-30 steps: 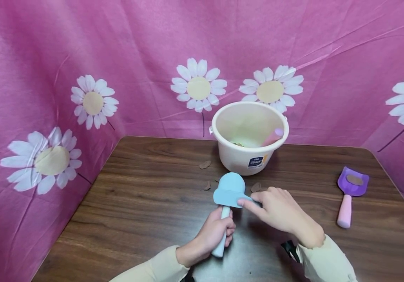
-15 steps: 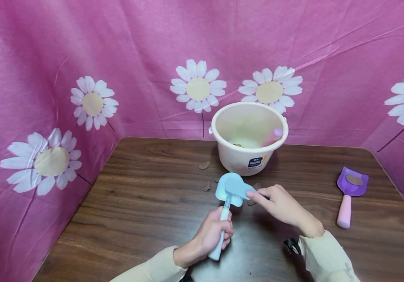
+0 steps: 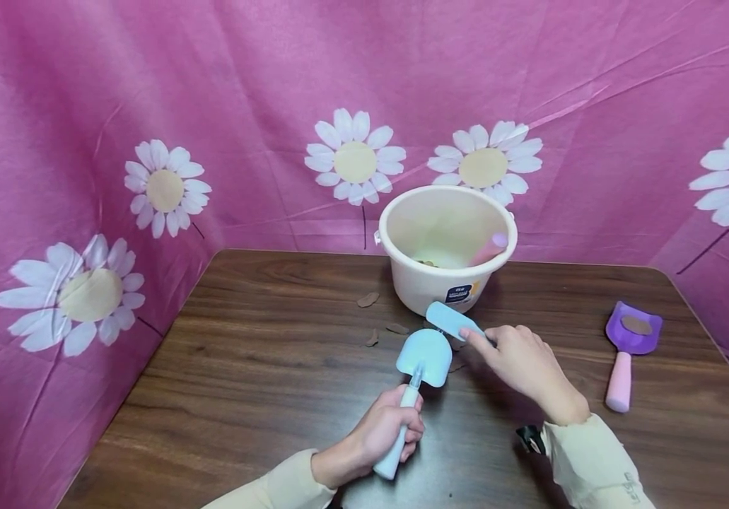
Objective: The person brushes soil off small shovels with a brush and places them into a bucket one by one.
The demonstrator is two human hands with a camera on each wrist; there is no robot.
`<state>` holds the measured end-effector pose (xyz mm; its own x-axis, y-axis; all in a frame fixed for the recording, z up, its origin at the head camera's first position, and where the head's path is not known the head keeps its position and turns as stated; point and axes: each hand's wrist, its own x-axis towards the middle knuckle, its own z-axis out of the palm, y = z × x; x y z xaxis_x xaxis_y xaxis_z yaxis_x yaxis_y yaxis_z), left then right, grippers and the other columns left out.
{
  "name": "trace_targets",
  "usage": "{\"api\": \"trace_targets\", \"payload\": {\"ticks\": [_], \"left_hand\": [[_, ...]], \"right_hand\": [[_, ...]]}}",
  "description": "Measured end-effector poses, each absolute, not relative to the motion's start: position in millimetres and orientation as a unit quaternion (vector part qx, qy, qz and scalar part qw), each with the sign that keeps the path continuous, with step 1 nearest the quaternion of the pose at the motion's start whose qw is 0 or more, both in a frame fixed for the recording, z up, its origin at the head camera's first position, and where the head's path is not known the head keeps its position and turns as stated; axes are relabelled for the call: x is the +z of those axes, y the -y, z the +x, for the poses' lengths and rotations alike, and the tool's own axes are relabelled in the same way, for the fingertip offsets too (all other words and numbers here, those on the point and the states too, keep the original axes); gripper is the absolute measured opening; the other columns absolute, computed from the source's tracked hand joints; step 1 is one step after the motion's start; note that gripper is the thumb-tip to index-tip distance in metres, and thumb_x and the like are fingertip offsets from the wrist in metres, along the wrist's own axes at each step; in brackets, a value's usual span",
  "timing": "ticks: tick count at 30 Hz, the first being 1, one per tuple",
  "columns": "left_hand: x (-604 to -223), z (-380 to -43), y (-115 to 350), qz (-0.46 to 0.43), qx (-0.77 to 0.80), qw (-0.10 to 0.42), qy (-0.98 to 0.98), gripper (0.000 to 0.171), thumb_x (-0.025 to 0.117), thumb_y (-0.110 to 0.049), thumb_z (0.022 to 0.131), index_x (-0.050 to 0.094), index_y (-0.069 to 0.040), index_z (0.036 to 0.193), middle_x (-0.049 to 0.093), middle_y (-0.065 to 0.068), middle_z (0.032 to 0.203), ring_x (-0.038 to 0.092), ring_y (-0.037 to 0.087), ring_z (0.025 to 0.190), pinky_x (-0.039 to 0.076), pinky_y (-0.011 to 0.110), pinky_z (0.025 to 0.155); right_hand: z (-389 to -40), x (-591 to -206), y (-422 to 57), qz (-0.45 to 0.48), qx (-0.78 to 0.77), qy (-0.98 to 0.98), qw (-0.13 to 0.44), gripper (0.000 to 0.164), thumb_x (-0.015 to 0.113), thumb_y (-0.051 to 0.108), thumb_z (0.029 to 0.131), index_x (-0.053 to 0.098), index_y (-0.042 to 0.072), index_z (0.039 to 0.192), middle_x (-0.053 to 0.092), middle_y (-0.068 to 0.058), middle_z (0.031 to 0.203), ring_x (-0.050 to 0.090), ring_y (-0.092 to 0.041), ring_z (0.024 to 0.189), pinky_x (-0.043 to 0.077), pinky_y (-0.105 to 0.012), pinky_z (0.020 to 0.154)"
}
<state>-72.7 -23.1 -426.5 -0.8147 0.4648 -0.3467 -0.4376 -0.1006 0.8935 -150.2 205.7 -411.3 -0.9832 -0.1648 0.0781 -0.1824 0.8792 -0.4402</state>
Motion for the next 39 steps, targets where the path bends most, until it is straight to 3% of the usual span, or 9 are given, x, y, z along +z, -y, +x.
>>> {"api": "trace_targets", "payload": {"ticks": [9, 19, 24, 29, 36, 39], "left_hand": [[-423, -75, 29, 0.025, 0.741, 0.296, -0.602, 0.025, 0.044, 0.002, 0.068, 0.039, -0.01, 0.089, 0.04, -0.004, 0.055, 0.037, 0.009, 0.04, 0.034, 0.018, 0.037], [-411, -87, 41, 0.072, 0.764, 0.259, -0.587, 0.038, 0.041, 0.007, 0.067, 0.036, -0.007, 0.102, 0.048, -0.004, 0.064, 0.043, 0.009, 0.046, 0.039, 0.02, 0.044], [-403, -92, 48, 0.105, 0.761, 0.26, -0.585, 0.043, 0.043, 0.005, 0.084, 0.03, -0.005, 0.124, 0.049, -0.001, 0.074, 0.051, 0.011, 0.049, 0.048, 0.025, 0.047], [-395, -97, 56, 0.116, 0.733, 0.26, -0.618, 0.046, 0.043, -0.011, 0.1, 0.025, -0.023, 0.141, 0.047, 0.004, 0.076, 0.051, 0.012, 0.044, 0.049, 0.03, 0.04], [-376, -108, 63, 0.096, 0.674, 0.191, -0.707, 0.04, 0.046, -0.004, 0.092, 0.046, -0.02, 0.129, 0.045, 0.005, 0.064, 0.039, 0.012, 0.035, 0.036, 0.03, 0.029], [-368, -112, 68, 0.129, 0.589, 0.106, -0.791, 0.042, 0.049, -0.003, 0.087, 0.052, -0.019, 0.126, 0.049, 0.003, 0.063, 0.042, 0.009, 0.04, 0.041, 0.029, 0.034]], "right_hand": [[-148, -411, -208, 0.084, 0.218, 0.972, 0.001, 0.059, 0.043, 0.062, 0.094, 0.039, 0.018, 0.055, 0.028, 0.005, 0.053, 0.033, -0.015, 0.05, 0.028, -0.029, 0.044], [-148, -414, -208, 0.085, 0.219, 0.972, -0.003, 0.058, 0.043, 0.064, 0.093, 0.042, 0.02, 0.054, 0.03, 0.006, 0.052, 0.037, -0.016, 0.05, 0.03, -0.029, 0.044], [-147, -414, -208, 0.087, 0.216, 0.973, -0.005, 0.058, 0.043, 0.064, 0.093, 0.043, 0.021, 0.054, 0.032, 0.006, 0.051, 0.037, -0.015, 0.05, 0.03, -0.029, 0.044], [-147, -414, -208, 0.09, 0.216, 0.972, -0.008, 0.057, 0.042, 0.064, 0.093, 0.043, 0.021, 0.055, 0.033, 0.006, 0.051, 0.036, -0.014, 0.049, 0.029, -0.029, 0.044], [-146, -414, -207, 0.088, 0.22, 0.971, -0.017, 0.058, 0.042, 0.066, 0.092, 0.044, 0.022, 0.054, 0.034, 0.007, 0.051, 0.037, -0.014, 0.049, 0.03, -0.029, 0.044], [-146, -414, -207, 0.087, 0.221, 0.971, -0.021, 0.058, 0.042, 0.066, 0.092, 0.044, 0.022, 0.054, 0.034, 0.007, 0.051, 0.037, -0.014, 0.049, 0.03, -0.029, 0.044]]}}
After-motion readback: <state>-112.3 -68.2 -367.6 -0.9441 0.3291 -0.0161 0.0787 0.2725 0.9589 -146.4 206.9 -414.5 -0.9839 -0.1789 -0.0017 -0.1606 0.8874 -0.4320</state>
